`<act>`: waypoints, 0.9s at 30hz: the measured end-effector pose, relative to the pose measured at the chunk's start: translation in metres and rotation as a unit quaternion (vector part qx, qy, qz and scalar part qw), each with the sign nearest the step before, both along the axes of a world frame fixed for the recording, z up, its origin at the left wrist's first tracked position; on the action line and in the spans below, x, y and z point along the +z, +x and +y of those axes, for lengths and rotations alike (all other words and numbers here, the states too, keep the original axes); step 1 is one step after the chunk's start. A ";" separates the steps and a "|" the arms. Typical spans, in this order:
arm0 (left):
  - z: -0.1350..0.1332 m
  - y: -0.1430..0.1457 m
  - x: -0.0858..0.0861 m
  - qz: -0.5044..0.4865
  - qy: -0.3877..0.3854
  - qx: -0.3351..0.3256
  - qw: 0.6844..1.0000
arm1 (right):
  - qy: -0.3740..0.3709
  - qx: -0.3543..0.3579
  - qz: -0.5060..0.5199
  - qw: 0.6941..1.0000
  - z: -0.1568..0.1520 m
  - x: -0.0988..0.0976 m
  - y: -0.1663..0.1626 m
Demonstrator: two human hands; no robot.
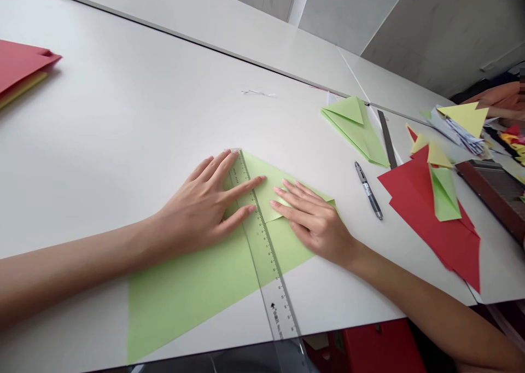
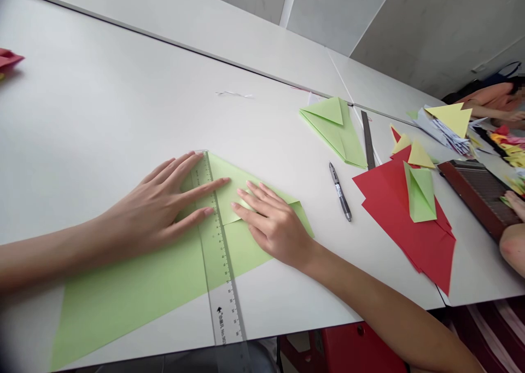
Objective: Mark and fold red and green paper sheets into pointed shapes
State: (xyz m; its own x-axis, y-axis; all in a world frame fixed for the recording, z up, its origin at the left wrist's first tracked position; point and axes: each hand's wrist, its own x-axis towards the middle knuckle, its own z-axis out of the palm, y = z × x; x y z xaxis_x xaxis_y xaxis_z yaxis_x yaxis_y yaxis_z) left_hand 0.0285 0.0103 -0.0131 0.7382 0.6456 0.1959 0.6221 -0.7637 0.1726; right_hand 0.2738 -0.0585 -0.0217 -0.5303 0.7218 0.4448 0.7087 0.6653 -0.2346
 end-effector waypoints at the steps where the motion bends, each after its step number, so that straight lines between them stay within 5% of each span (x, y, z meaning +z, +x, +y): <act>1: 0.000 0.000 0.000 0.000 0.000 0.000 1.000 | 0.001 0.002 0.001 1.000 0.000 0.000 0.000; 20: 0.005 0.000 -0.005 -0.038 0.030 -0.011 0.999 | 0.016 -0.021 -0.029 0.999 -0.003 0.004 -0.008; 27: 0.006 0.000 -0.005 -0.022 0.042 -0.014 0.999 | 0.003 -0.107 -0.100 0.989 -0.021 0.008 -0.018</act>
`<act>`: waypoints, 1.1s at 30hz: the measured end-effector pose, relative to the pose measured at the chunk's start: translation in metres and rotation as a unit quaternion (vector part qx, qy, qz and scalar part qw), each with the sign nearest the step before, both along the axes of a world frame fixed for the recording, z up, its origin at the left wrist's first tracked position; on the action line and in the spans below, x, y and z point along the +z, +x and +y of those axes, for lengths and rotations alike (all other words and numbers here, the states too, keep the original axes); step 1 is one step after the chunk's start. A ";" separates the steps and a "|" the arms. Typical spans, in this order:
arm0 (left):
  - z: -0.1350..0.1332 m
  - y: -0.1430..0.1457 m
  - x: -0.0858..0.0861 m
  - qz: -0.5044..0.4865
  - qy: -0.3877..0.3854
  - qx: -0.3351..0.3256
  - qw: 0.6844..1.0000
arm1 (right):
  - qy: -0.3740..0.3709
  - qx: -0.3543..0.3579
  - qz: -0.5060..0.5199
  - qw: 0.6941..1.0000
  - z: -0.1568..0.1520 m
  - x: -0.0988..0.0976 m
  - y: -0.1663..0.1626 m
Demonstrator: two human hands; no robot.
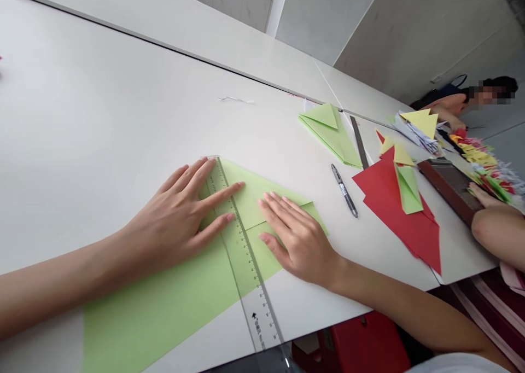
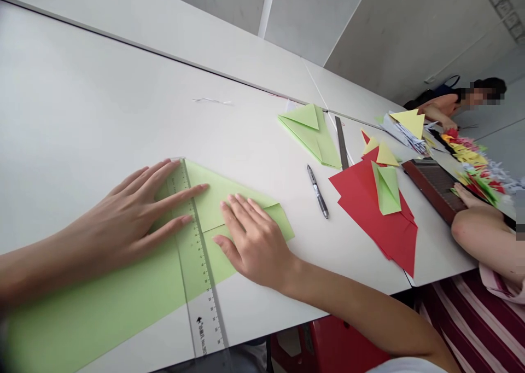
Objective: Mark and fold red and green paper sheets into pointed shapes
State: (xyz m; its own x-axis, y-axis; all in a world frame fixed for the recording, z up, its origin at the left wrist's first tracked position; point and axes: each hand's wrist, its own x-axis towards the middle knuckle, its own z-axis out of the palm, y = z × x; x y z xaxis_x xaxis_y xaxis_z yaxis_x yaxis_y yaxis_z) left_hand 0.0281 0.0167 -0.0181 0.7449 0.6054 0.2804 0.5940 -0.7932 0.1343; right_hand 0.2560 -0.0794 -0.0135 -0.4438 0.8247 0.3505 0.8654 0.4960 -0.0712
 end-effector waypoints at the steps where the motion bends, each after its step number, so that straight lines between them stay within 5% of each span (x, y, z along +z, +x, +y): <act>1: 0.000 0.000 0.001 -0.001 -0.001 -0.001 1.000 | 0.007 -0.017 -0.009 1.000 -0.003 -0.001 0.000; 10: -0.001 0.000 0.003 0.005 0.018 -0.008 1.000 | 0.008 -0.131 -0.084 0.988 -0.018 0.002 -0.004; 21: 0.001 0.001 0.000 0.031 0.034 -0.010 0.999 | -0.057 -0.110 -0.147 0.981 0.027 0.015 -0.030; 33: 0.000 0.000 0.002 0.019 0.041 -0.010 0.999 | -0.035 -0.166 -0.187 0.968 -0.001 0.008 -0.010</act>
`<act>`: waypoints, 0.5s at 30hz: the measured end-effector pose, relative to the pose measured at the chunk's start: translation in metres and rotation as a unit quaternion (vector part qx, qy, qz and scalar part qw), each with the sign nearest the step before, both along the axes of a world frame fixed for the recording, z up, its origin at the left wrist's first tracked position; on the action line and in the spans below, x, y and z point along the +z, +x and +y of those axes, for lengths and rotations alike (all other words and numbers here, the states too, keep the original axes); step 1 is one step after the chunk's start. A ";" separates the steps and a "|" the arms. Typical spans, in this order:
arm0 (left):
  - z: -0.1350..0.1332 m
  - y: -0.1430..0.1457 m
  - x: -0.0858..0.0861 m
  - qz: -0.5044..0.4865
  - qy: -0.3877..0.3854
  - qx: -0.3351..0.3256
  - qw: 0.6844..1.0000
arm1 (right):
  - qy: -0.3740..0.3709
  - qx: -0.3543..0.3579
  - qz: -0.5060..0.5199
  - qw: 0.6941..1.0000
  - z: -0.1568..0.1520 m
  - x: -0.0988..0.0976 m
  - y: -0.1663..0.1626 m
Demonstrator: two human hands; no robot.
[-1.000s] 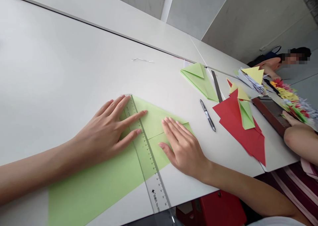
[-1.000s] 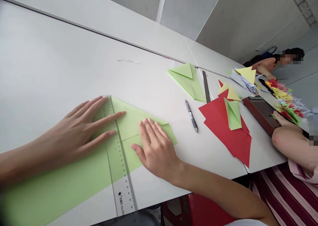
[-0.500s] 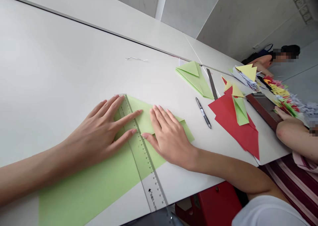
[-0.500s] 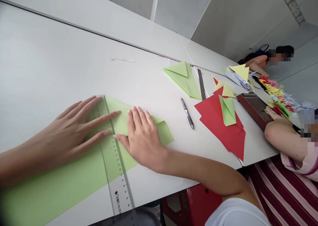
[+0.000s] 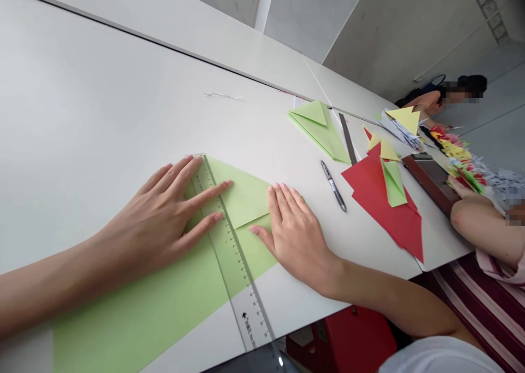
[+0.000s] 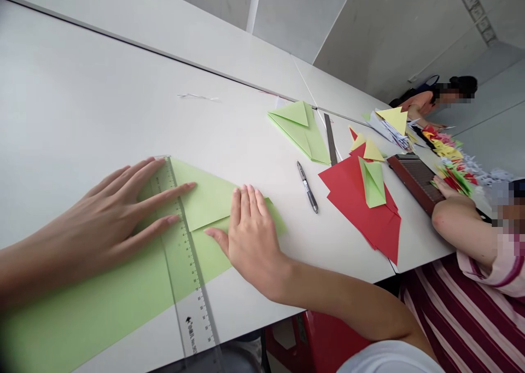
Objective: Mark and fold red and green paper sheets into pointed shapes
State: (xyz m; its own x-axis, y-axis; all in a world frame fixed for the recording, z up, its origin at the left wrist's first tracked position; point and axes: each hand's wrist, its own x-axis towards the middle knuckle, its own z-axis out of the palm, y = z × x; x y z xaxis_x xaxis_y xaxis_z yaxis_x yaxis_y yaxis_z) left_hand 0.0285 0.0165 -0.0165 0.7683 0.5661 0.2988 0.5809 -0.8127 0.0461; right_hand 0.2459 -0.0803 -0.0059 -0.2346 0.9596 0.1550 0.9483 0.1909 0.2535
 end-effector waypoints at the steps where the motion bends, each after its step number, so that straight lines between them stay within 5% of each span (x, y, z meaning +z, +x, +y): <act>1: 0.000 0.000 -0.001 0.001 0.004 0.001 1.000 | -0.002 -0.002 -0.002 1.000 -0.002 0.000 0.003; 15: 0.002 -0.001 -0.003 -0.003 0.015 0.004 1.000 | 0.032 -0.050 -0.007 0.998 -0.029 -0.006 0.043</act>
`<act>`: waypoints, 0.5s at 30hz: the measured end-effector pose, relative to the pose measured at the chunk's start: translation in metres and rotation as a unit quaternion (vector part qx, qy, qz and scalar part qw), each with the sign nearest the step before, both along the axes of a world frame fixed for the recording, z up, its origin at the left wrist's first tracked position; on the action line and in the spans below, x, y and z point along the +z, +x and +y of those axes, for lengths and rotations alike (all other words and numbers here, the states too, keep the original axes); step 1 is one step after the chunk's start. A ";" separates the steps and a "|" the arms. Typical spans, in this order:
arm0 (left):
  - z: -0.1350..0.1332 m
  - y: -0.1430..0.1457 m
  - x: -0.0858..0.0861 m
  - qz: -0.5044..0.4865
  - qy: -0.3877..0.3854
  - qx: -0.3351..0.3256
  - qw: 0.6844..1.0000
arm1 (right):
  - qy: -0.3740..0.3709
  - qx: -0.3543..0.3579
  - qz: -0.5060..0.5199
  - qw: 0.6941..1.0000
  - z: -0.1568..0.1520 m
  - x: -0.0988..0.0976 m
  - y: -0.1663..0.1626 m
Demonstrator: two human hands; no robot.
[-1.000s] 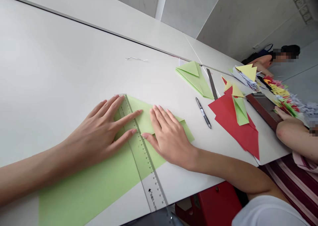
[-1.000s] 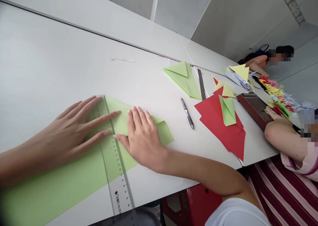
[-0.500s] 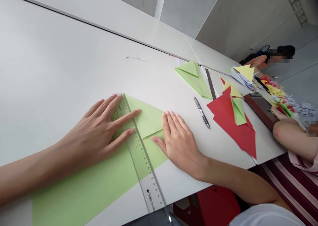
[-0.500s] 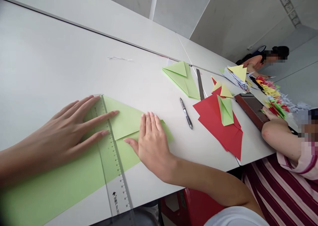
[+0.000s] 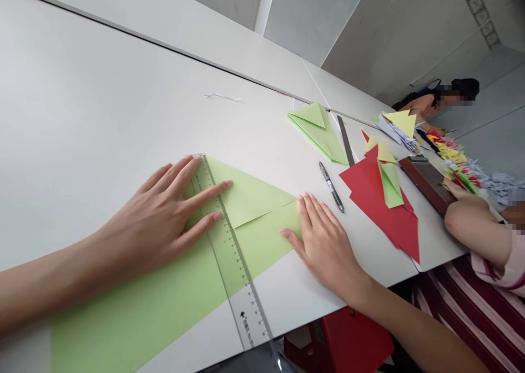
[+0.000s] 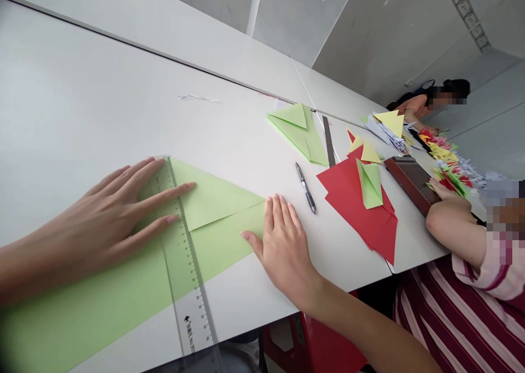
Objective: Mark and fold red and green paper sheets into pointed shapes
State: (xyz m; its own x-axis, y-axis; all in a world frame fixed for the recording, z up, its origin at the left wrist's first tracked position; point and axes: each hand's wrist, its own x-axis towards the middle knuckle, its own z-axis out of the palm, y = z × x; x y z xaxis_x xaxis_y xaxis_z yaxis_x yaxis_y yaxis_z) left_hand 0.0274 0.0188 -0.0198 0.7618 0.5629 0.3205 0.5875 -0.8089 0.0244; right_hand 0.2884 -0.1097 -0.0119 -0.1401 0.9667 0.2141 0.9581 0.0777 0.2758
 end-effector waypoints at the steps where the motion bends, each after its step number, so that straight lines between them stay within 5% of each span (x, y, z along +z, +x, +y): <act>1: 0.000 0.000 -0.001 -0.003 0.000 0.000 1.000 | 0.002 -0.003 0.004 1.000 -0.001 -0.001 0.001; 15: -0.003 0.001 0.007 -0.005 -0.046 -0.003 0.999 | 0.019 -0.019 0.172 0.985 -0.009 -0.013 0.011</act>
State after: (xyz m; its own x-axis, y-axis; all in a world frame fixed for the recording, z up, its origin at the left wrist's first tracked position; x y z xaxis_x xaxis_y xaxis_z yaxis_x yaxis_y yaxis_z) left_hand 0.0288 0.0163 -0.0131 0.7620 0.5863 0.2750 0.5827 -0.8060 0.1041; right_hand 0.2990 -0.1183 -0.0250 -0.0167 0.9601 0.2792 0.9973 0.0360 -0.0642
